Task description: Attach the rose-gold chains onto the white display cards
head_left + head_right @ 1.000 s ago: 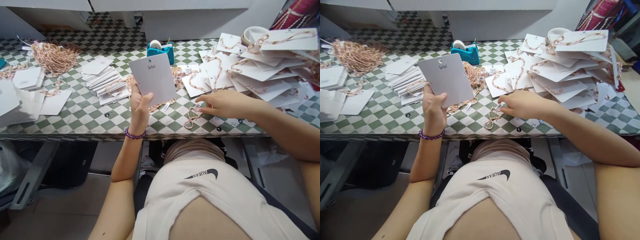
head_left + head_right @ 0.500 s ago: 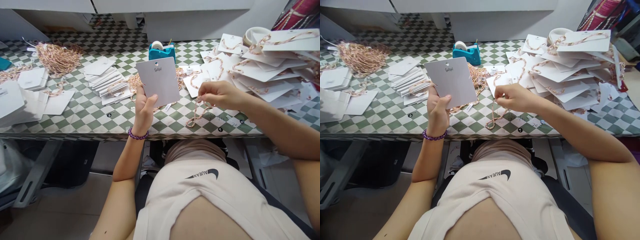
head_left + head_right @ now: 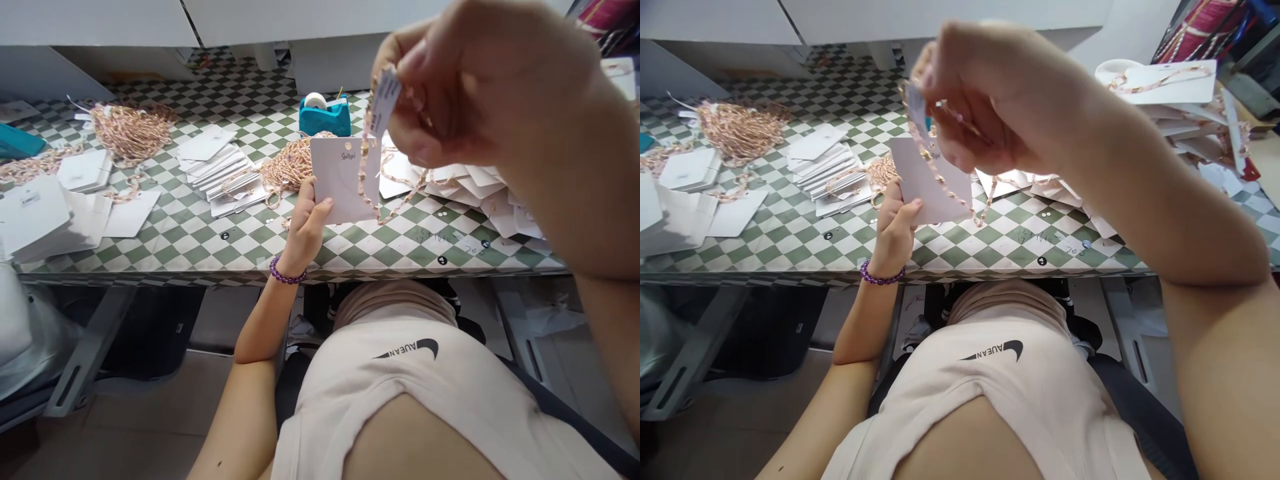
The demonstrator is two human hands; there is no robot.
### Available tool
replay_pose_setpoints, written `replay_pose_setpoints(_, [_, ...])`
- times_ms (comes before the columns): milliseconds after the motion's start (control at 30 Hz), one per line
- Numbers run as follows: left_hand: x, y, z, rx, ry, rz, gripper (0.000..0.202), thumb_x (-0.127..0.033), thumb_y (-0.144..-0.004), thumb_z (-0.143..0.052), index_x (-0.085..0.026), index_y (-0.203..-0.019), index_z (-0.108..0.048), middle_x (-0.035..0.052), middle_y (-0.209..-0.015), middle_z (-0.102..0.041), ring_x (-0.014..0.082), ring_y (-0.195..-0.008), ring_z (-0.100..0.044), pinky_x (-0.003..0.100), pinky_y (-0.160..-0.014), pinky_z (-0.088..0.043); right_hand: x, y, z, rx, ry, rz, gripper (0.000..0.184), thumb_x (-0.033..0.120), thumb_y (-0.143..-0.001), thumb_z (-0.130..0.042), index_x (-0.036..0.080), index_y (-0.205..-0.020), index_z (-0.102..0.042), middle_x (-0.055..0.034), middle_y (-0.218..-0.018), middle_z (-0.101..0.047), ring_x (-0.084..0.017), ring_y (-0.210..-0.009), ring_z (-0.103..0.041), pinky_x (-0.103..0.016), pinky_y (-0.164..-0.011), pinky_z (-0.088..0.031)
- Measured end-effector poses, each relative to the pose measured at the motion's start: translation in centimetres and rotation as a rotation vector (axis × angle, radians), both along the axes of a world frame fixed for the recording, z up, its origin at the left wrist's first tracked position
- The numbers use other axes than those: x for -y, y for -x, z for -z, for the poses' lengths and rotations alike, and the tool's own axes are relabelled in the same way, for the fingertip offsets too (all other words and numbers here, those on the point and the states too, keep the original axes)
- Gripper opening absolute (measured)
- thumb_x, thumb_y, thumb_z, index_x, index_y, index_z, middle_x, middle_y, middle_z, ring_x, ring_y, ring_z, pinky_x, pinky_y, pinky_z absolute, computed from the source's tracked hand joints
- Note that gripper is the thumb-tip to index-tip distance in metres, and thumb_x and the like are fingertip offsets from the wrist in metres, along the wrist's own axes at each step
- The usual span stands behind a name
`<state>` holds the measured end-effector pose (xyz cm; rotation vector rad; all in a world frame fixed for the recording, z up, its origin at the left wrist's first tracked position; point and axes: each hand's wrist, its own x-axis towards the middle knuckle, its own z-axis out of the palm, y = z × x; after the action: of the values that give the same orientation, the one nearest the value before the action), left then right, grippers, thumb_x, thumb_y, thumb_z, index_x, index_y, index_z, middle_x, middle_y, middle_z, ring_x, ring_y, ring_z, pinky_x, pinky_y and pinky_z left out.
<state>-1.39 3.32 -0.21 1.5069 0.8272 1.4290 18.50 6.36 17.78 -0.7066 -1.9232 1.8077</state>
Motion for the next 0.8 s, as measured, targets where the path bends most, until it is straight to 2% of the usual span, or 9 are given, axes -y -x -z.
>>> replay_pose_setpoints(100, [0.0,0.0,0.0,-0.001,0.002,0.02,0.037,-0.049,-0.092,-0.058,-0.025,-0.12,-0.059,0.006,-0.112,-0.064,0.0242,-0.111,-0.063,0.036,-0.1,-0.054,-0.1,2.1,-1.0,-0.132,0.043,0.13,0.029,0.008,-0.084,-0.03,0.013,-0.061,-0.046,0.0025,-0.041,-0.049,-0.005,-0.029,-0.041,-0.009,-0.024,-0.021])
replay_pose_setpoints(167, [0.1,-0.1,-0.1,0.029,0.014,0.04,0.038,-0.052,-0.091,-0.06,-0.026,-0.119,-0.06,0.0052,-0.112,-0.065,0.0237,-0.11,-0.064,0.035,-0.098,-0.055,-0.6,3.1,-0.8,-0.211,0.029,0.197,0.028,0.013,-0.09,-0.034,0.014,-0.063,-0.041,0.005,-0.042,-0.046,-0.002,-0.028,-0.034,-0.006,-0.025,-0.016])
replay_pose_setpoints(267, [0.4,-0.3,-0.7,0.128,0.078,0.093,0.037,-0.054,-0.09,-0.062,-0.026,-0.115,-0.061,0.0042,-0.108,-0.067,0.023,-0.107,-0.067,0.034,-0.094,-0.058,-2.1,3.9,0.1,-0.142,0.013,0.193,0.032,0.027,-0.093,-0.044,0.014,-0.064,-0.04,0.0055,-0.04,-0.045,-0.001,-0.024,-0.021,-0.009,-0.024,-0.012])
replay_pose_setpoints(333, [0.5,-0.4,-1.2,0.168,0.126,0.135,0.039,-0.058,-0.091,-0.06,-0.026,-0.114,-0.06,0.005,-0.109,-0.068,0.024,-0.108,-0.068,0.035,-0.093,-0.059,-3.4,3.9,0.8,-0.061,-0.037,0.207,0.028,0.027,-0.089,-0.052,0.014,-0.066,-0.044,0.0035,-0.039,-0.047,-0.004,-0.023,-0.025,-0.012,-0.023,-0.016])
replay_pose_setpoints(433, [0.6,-0.4,-1.4,0.126,0.114,0.15,0.047,-0.064,-0.089,-0.061,-0.025,-0.115,-0.058,0.0076,-0.116,-0.067,0.0264,-0.114,-0.066,0.037,-0.093,-0.059,-4.9,3.8,1.6,0.012,-0.109,0.245,0.018,0.018,-0.086,-0.059,0.012,-0.072,-0.049,0.0015,-0.042,-0.053,-0.006,-0.027,-0.035,-0.014,-0.026,-0.026])
replay_pose_setpoints(600, [0.5,-0.3,-0.9,0.009,0.039,0.102,0.05,-0.059,-0.084,-0.071,-0.024,-0.117,-0.057,0.0074,-0.112,-0.064,0.0236,-0.103,-0.066,0.032,-0.081,-0.059,-6.3,3.8,2.5,0.013,-0.084,0.23,0.019,0.01,-0.09,-0.05,0.013,-0.072,-0.049,0.0014,-0.044,-0.052,-0.009,-0.031,-0.044,-0.018,-0.028,-0.036])
replay_pose_setpoints(800, [0.8,-0.2,-1.0,-0.009,0.067,0.076,0.045,-0.054,-0.085,-0.073,-0.022,-0.114,-0.061,0.0067,-0.106,-0.066,0.0202,-0.095,-0.065,0.028,-0.077,-0.057,-8.2,2.8,3.7,0.173,-0.221,0.285,0.01,0.008,-0.092,-0.051,0.012,-0.082,-0.05,0.0064,-0.047,-0.053,-0.009,-0.037,-0.051,-0.021,-0.035,-0.045])
